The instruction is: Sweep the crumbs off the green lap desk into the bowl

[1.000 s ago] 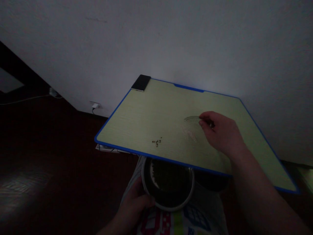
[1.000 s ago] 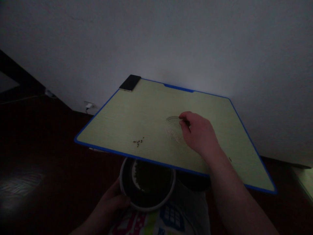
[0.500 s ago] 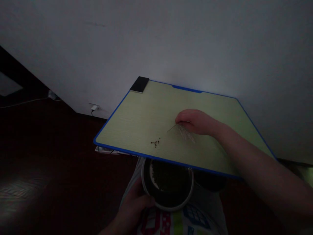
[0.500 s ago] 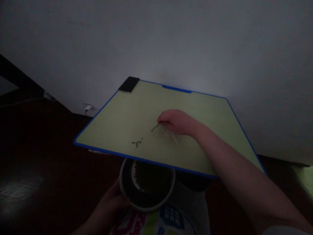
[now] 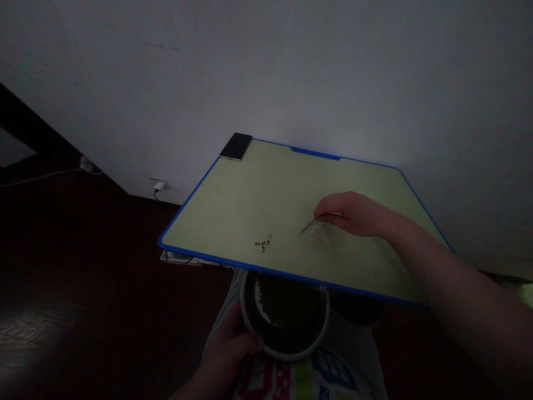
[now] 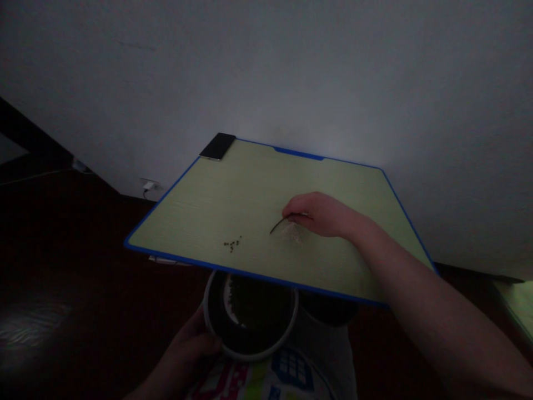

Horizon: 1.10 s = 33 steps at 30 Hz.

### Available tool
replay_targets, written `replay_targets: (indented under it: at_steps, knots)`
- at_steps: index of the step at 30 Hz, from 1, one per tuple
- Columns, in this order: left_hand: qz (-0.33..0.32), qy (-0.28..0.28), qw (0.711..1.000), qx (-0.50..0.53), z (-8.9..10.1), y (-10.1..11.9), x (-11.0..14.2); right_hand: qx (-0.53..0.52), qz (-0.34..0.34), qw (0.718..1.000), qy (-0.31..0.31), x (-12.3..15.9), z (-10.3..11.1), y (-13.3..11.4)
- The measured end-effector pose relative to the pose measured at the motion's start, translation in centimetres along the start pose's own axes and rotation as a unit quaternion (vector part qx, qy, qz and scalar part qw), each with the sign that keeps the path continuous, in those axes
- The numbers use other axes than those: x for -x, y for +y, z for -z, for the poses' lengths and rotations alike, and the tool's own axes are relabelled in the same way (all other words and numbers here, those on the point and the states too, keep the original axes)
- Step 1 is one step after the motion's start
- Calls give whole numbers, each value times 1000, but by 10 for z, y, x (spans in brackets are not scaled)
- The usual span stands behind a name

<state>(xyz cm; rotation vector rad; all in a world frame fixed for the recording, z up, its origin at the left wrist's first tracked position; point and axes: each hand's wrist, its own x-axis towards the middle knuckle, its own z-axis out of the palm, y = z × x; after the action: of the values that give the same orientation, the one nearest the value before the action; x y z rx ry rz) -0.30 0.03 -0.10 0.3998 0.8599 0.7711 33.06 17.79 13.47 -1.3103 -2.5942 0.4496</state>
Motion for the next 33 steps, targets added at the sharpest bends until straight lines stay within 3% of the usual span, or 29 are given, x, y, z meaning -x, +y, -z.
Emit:
replay_targets:
  at_steps: [4, 9, 16, 29, 33]
  knots:
    - [-3, -10, 1000, 24, -2, 0, 0, 61, -101, 990, 82, 5, 6, 6]
    - [-1, -9, 1000, 25, 0, 0, -1, 89, -167, 980, 66, 8, -5, 1]
    - [0, 11, 1000, 10, 2, -1, -2, 34, -147, 987, 48, 14, -16, -16]
    - [-4, -18, 1000, 6, 10, -8, -3, -3, -82, 995, 49, 31, -21, -33]
    - [-8, -14, 1000, 19, 6, -6, -1, -4, -83, 994, 71, 22, -18, -32]
